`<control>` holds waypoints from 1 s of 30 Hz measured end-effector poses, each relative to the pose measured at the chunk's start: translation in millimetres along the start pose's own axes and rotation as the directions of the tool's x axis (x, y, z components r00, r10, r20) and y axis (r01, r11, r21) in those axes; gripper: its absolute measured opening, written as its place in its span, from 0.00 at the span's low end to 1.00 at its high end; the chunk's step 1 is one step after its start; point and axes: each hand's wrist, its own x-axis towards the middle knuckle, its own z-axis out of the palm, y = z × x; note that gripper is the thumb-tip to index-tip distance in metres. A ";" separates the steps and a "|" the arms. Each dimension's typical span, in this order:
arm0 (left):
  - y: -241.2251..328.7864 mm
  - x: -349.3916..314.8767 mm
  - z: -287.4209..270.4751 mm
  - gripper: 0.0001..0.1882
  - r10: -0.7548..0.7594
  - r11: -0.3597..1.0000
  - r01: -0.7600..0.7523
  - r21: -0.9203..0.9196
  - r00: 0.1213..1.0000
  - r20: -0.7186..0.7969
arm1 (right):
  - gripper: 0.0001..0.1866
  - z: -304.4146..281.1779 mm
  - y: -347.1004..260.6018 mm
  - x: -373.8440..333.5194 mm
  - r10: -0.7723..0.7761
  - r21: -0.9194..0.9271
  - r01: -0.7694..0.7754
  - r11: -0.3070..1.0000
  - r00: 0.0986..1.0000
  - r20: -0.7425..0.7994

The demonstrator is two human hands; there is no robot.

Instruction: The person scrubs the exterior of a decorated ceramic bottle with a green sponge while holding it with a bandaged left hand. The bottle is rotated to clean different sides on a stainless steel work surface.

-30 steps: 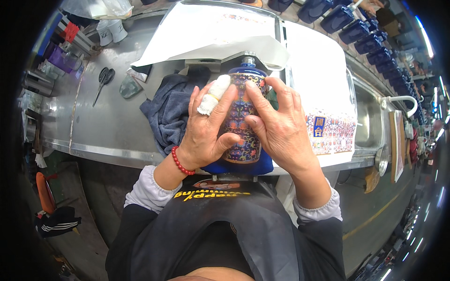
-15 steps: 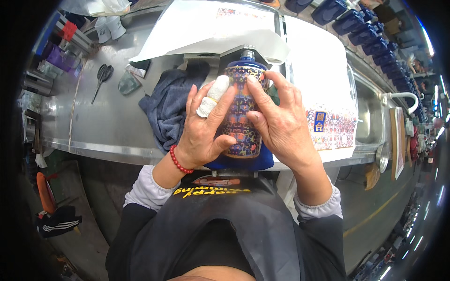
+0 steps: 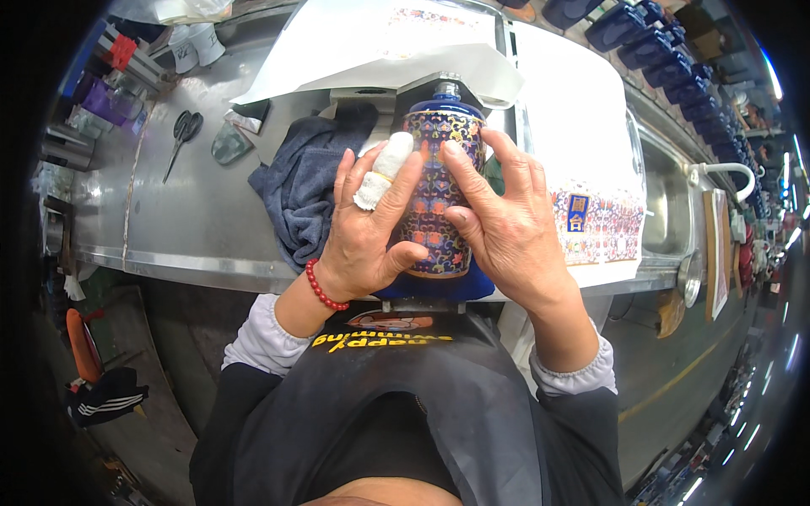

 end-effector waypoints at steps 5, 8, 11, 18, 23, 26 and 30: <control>0.8 1.3 -0.1 0.49 0.006 1.000 -0.006 -0.003 1.000 -0.003 | 0.28 2.6 0.2 1.3 -0.009 -0.013 0.009 1.000 1.000 -0.005; 1.3 1.0 1.2 0.50 0.010 1.000 -0.010 -0.010 1.000 -0.006 | 0.28 2.9 0.6 1.7 -0.013 -0.009 0.013 1.000 1.000 -0.013; 1.8 0.2 3.8 0.51 0.003 0.999 -0.003 -0.040 1.000 -0.021 | 0.28 2.0 0.8 0.0 -0.013 0.012 0.013 1.000 1.000 -0.010; 4.6 1.3 4.7 0.52 0.002 0.998 -0.003 -0.055 1.000 -0.024 | 0.30 2.2 1.6 -1.8 -0.028 0.003 0.028 1.000 1.000 0.001; 5.4 2.9 5.2 0.52 0.003 0.998 -0.004 -0.065 1.000 -0.015 | 0.30 2.6 2.8 -0.9 -0.038 0.004 0.038 0.999 0.999 -0.004; 6.4 -3.2 5.9 0.53 -0.025 0.990 0.023 -0.140 1.000 -0.016 | 0.29 0.9 0.8 -6.7 -0.007 0.019 0.006 1.000 1.000 0.018; 10.9 -17.0 4.1 0.55 -0.066 0.988 0.065 -0.137 0.998 0.000 | 0.30 -0.9 -5.5 -18.2 0.015 0.054 -0.018 0.998 0.999 0.047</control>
